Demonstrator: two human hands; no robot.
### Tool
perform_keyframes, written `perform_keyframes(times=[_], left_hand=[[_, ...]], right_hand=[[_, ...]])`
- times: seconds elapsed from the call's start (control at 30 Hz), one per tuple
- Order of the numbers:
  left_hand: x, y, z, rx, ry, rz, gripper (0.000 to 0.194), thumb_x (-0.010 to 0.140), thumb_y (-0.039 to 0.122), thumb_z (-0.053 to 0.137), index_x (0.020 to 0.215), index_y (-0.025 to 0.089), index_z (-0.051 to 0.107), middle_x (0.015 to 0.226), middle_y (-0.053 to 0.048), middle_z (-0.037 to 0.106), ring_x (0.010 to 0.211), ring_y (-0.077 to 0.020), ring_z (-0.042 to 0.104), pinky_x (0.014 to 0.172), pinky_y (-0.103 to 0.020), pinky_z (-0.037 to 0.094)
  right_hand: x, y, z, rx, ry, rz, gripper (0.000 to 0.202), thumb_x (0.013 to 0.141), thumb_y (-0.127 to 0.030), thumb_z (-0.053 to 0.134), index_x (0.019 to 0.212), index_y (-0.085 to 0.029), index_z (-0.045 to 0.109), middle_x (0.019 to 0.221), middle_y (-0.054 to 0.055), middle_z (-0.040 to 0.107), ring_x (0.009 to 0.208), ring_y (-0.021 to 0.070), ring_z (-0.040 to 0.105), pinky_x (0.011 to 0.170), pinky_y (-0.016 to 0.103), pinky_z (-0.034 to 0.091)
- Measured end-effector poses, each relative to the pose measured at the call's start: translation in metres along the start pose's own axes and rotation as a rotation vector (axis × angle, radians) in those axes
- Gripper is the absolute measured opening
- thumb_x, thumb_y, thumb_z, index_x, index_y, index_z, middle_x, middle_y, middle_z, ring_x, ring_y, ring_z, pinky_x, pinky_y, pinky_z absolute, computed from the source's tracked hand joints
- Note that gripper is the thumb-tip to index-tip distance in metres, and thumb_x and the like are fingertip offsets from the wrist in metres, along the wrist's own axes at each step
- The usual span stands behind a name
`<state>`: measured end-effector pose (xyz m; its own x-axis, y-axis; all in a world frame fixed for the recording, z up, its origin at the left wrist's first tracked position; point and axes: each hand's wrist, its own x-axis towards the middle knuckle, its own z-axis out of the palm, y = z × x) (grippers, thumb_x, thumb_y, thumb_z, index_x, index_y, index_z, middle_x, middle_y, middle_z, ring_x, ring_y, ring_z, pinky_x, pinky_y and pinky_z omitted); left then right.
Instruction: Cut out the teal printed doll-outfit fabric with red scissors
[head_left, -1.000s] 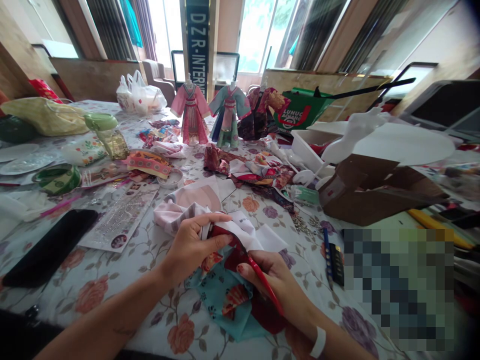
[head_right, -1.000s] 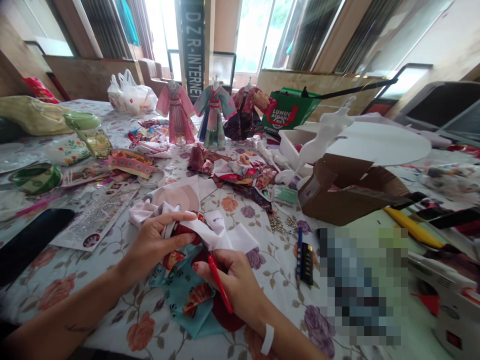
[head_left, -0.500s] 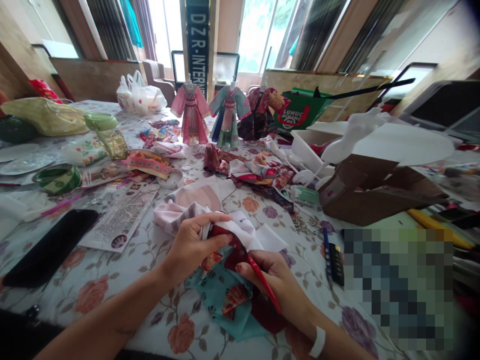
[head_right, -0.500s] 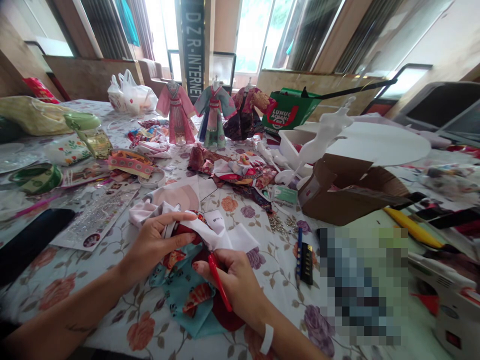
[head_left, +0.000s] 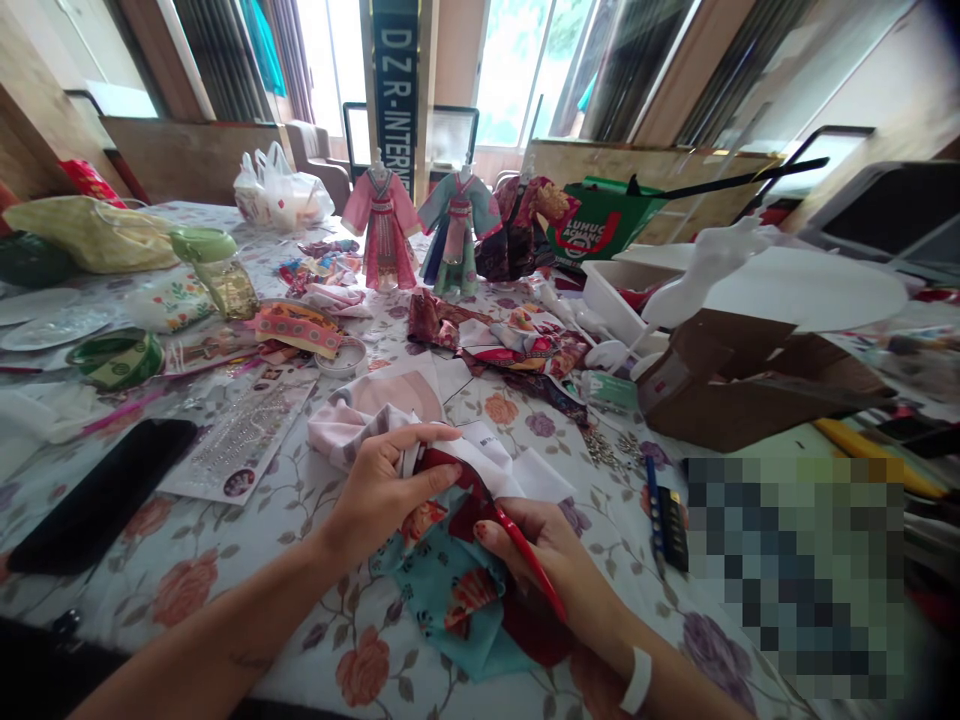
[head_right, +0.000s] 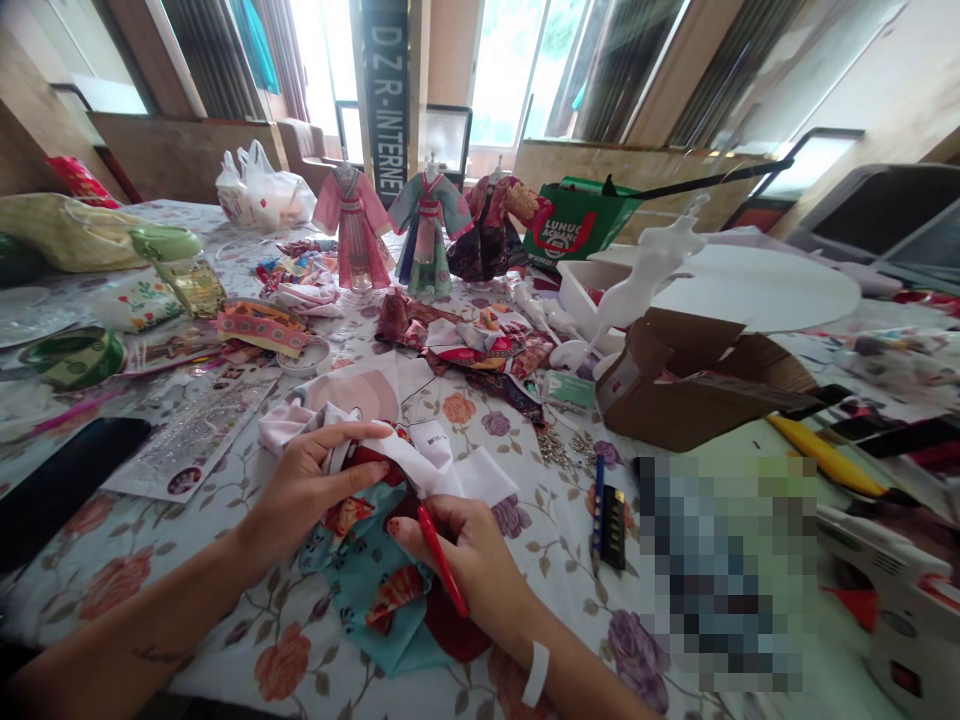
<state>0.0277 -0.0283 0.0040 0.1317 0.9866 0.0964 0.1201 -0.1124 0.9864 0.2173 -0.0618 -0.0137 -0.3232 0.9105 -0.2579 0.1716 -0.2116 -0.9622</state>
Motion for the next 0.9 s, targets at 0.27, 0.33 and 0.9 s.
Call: perform_keyframes(times=[0.27,0.33,0.9], left_hand=[[0.0007,0.0003,0.0007,0.009,-0.021,0.019,0.027,0.072,0.024,0.074,0.099,0.023,0.073,0.110,-0.003,0.072,0.107,-0.0224,0.063,0.094,-0.031,0.048],[0.0007,0.0011,0.0002,0.013,-0.028,0.019,0.027,0.072,0.024,0.074,0.099,0.023,0.073,0.109,-0.004,0.072,0.107,-0.0227,0.063,0.093,-0.031,0.049],[0.0012,0.0036,-0.0010,0.013,-0.036,-0.001,0.027,0.070,0.021,0.074,0.097,0.023,0.074,0.107,-0.003,0.073,0.104,-0.0230,0.064,0.093,-0.033,0.049]], right_hand=[[0.0005,-0.0020,-0.0022,0.028,-0.047,0.010,0.049,0.074,-0.054,0.069,0.055,-0.019,0.041,0.044,-0.007,0.037,0.040,0.0059,0.028,0.038,0.023,0.014],[0.0008,-0.0018,-0.0029,0.022,-0.058,0.004,0.049,0.074,-0.054,0.069,0.054,-0.019,0.040,0.044,-0.007,0.036,0.040,0.0060,0.028,0.038,0.024,0.014],[0.0002,0.0019,-0.0025,-0.053,-0.051,-0.046,0.047,0.078,-0.057,0.063,0.060,-0.017,0.044,0.053,-0.005,0.033,0.049,0.0076,0.026,0.043,0.024,0.017]])
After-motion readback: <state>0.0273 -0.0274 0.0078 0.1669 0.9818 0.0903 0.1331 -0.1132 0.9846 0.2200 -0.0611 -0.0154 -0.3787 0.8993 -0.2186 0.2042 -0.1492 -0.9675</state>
